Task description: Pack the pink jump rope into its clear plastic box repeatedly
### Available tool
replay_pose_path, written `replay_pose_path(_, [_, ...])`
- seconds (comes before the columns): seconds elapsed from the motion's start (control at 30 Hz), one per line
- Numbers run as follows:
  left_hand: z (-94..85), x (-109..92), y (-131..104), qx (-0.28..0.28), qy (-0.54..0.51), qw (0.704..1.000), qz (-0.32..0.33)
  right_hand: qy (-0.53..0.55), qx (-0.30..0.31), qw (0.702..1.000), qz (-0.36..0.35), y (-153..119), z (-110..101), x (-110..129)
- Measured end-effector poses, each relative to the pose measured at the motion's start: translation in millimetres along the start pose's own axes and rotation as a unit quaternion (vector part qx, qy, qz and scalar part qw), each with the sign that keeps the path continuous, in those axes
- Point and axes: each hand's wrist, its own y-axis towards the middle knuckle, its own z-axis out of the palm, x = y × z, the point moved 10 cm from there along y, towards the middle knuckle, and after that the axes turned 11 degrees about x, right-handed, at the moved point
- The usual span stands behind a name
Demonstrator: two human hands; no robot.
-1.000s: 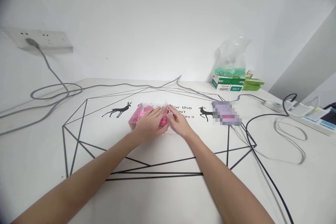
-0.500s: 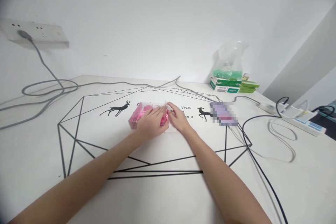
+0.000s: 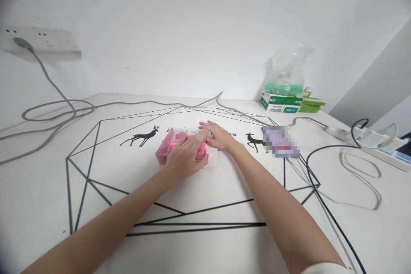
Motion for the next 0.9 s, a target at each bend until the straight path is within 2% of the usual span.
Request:
replay_pose_path(0.23, [-2.3, 1, -1, -0.016, -0.001, 1.0, 0.006, -0.092, 0.021, 0.995, -0.02, -4, -12, 1])
replay_pose_path(0.37, [-2.8, 0, -1, -0.024, 0.003, 1.0, 0.016, -0.125, 0.006, 0.991, 0.047, -17, -16, -7])
replay_pose_path(0.47, [-2.6, 0, -1, -0.026, 0.003, 0.999, 0.025, -0.144, 0.004, 0.986, 0.088, -27, -12, -8])
replay_pose_path(0.67, [-2.6, -1, -1, -0.027, 0.0, 0.999, 0.032, -0.204, -0.014, 0.975, 0.09, -43, 1, 13])
replay_pose_path(0.9, [-0.3, 0, -1, -0.028, -0.007, 0.999, 0.024, -0.154, 0.0, 0.985, 0.08, -61, 17, 27])
